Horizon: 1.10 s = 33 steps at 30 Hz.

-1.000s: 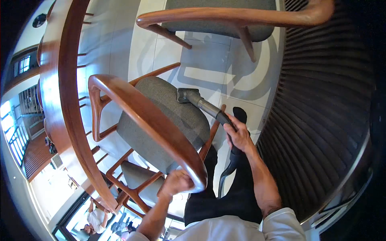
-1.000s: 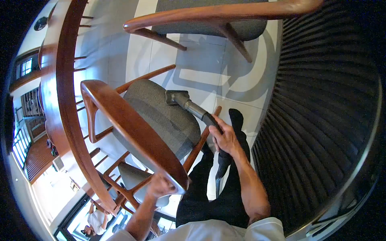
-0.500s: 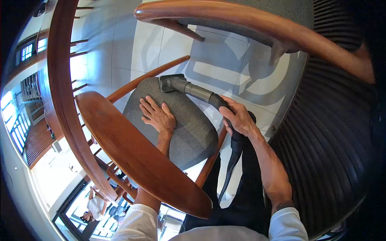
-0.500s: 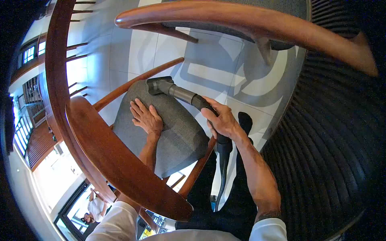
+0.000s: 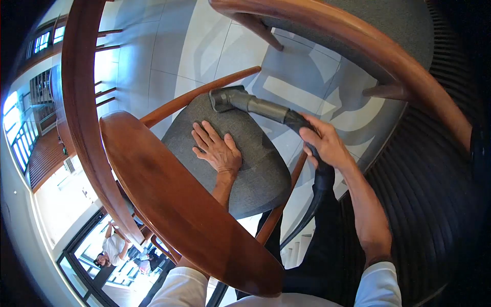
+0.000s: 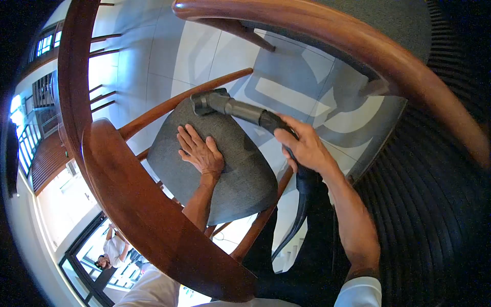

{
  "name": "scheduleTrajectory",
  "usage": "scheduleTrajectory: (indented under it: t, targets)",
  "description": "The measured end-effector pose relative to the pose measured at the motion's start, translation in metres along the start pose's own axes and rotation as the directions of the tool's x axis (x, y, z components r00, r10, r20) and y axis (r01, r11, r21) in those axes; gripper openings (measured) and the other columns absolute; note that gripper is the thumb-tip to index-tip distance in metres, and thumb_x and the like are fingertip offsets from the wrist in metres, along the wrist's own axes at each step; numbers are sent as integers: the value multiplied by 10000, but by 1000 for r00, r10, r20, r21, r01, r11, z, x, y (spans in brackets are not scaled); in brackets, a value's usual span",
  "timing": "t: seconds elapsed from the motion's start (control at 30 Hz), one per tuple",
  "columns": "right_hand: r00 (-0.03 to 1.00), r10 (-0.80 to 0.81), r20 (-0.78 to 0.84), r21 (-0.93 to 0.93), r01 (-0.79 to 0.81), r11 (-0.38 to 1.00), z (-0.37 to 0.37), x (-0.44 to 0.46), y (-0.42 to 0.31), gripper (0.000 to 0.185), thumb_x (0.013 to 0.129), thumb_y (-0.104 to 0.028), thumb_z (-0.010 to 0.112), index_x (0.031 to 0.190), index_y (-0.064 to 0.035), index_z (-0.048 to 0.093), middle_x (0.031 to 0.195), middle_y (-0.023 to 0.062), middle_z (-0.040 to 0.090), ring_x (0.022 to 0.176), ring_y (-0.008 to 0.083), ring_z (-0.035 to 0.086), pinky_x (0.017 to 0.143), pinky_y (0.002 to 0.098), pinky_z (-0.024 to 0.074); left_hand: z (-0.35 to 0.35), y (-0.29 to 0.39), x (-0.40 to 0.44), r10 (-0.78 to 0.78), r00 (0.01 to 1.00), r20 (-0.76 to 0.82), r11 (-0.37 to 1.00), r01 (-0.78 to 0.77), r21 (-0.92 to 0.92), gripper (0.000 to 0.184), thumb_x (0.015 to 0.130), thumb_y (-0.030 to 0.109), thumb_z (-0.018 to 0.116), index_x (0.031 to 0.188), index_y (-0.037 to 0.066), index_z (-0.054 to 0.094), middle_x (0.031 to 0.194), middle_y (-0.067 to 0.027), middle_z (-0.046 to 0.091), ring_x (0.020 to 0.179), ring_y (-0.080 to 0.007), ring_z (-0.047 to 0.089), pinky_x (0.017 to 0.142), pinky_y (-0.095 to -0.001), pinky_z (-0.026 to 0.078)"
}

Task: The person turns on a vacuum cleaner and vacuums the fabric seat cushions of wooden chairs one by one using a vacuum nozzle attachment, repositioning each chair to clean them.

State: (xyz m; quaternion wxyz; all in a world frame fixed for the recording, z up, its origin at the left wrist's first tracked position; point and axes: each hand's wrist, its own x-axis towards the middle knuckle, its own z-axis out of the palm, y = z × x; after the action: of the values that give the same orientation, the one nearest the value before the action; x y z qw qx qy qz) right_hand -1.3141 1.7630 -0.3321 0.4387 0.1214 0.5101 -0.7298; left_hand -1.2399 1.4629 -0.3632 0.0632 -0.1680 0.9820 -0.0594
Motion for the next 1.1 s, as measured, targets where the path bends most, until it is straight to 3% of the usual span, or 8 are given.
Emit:
scheduleTrajectory:
  t: [0.3, 0.6, 0.73, 0.8, 0.93, 0.97, 1.03, 1.1]
  targets:
    - [997, -21, 79, -29, 23, 999, 35, 73, -26, 516, 1009, -375, 596, 1451, -116, 532, 645, 13, 529, 424, 105, 517, 379, 272, 426, 5, -3, 0, 24, 999, -27, 1000, -25, -4, 754, 1014, 377, 408, 1612, 10, 133, 1683, -241, 60, 1541, -448, 83, 1088, -771, 142]
    - [969, 83, -232, 75, -67, 995, 48, -167, 56, 580, 996, -282, 632, 1492, -30, 467, 709, 30, 605, 470, 74, 548, 421, 255, 430, 9, -6, 0, 29, 998, -57, 999, -30, -19, 754, 1013, 334, 443, 1629, 59, 107, 1698, -196, 43, 1545, -437, 79, 1091, -776, 141]
    - [970, 2, -243, -126, -33, 991, 75, -141, 44, 555, 989, -294, 630, 1464, -42, 492, 1060, 145, 668, 898, 254, 662, 770, 334, 521, 13, -10, 2, 20, 997, -76, 999, -23, -32, 744, 1010, 326, 461, 1628, 68, 136, 1699, -185, 73, 1542, -436, 96, 1080, -789, 139]
    - [963, -147, -225, -266, 84, 960, 78, -88, 24, 522, 994, -320, 610, 1438, -63, 515, 1266, 225, 668, 1152, 373, 665, 972, 386, 514, 11, -11, 0, 42, 981, -191, 994, -59, -89, 646, 1033, 307, 487, 1609, 107, 272, 1679, -121, 241, 1515, -368, 231, 1112, -692, 195]
    - [932, -294, -214, -384, 196, 902, 88, -82, 24, 498, 991, -288, 622, 1436, -89, 518, 1247, 234, 669, 1129, 389, 680, 937, 408, 538, 6, -52, 5, 158, 963, -217, 971, -191, -143, 573, 1031, 277, 521, 1558, 93, 389, 1619, -145, 366, 1468, -358, 326, 1126, -604, 253]
    - [930, -288, -228, -422, 173, 890, 95, -107, 26, 515, 980, -268, 641, 1442, -84, 511, 1243, 235, 671, 1108, 378, 693, 915, 404, 551, -8, -58, 3, 80, 997, -18, 960, -82, -269, 545, 994, 261, 533, 1492, 50, 463, 1563, -183, 429, 1408, -391, 393, 1122, -559, 291]
    - [931, -302, -206, -484, 171, 858, 120, -163, 35, 532, 969, -249, 659, 1449, -79, 505, 1239, 236, 673, 1088, 367, 707, 893, 399, 564, -42, -76, -8, 138, 974, -178, 846, -210, -490, 545, 950, 213, 561, 1451, 6, 501, 1525, -208, 471, 1339, -411, 465, 1064, -529, 361]
    - [927, -287, -243, -480, 142, 866, 151, -215, 53, 566, 934, -219, 704, 1442, -53, 518, 1232, 219, 684, 1073, 341, 713, 891, 403, 564, -55, -110, -40, 24, 996, -82, 945, -50, -325, 621, 945, 186, 572, 1515, 8, 400, 1594, -184, 379, 1405, -390, 396, 1085, -577, 336]
